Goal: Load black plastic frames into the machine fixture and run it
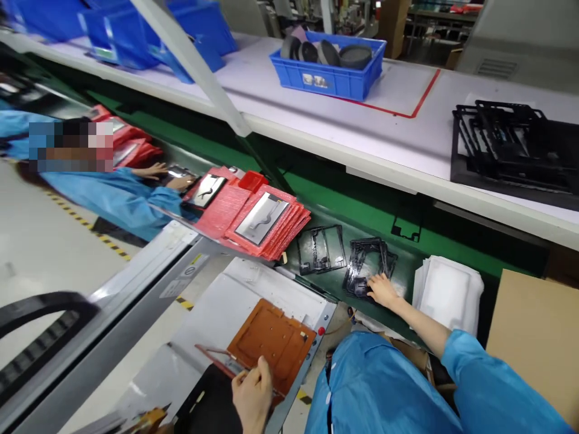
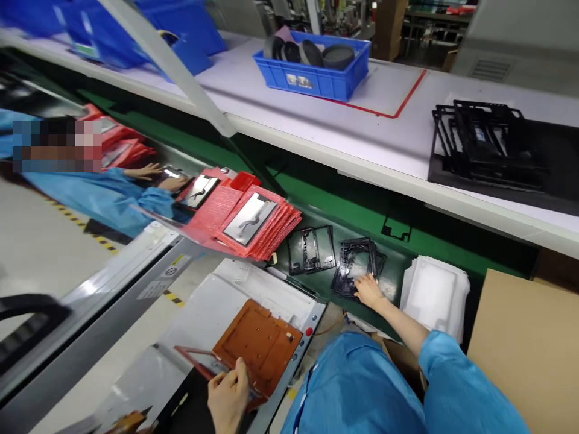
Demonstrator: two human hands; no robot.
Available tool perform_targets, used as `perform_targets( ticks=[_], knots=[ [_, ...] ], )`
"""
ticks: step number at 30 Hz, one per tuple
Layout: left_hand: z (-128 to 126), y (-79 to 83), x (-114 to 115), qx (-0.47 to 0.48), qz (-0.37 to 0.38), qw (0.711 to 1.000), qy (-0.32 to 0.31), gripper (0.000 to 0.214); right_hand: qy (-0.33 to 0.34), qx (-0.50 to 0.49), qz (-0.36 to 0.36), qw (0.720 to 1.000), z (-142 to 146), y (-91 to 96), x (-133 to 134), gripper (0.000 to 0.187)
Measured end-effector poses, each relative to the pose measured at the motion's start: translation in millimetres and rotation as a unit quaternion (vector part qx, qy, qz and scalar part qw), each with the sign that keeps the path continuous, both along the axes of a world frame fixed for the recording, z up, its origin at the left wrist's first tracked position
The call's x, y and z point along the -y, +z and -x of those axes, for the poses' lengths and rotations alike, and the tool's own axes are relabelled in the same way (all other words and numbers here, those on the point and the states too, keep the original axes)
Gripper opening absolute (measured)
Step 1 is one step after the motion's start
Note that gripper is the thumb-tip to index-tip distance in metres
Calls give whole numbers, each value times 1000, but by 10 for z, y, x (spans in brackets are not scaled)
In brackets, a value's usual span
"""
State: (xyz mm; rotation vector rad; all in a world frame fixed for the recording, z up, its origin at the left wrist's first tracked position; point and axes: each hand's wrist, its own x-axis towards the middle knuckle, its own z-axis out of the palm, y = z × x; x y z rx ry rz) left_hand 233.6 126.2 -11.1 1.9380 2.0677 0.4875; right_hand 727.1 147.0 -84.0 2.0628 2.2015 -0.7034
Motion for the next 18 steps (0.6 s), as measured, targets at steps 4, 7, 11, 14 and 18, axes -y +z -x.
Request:
perform_targets(
  ticks=[4,7,11,14,18],
  knots=[
    [-140,37,19,21,-32,999,-17,65,28,4,-17,999,-9,-104,96,17],
    [-168,30,32,23,-71,997,-25,66,52,11,-49,997,-110,-153,110,13],
    [-163,35,63,34,-124,991,-37,63,35,-1,-125,992,-173,-123,173,28],
    [-177,59,110,53,-157,986,-33,61,37,-54,-196,978,3,-24,171,31],
    [-257,101,227,71,-163,983,-37,58,167,-166,-190,953,795,32,110,38]
  ],
)
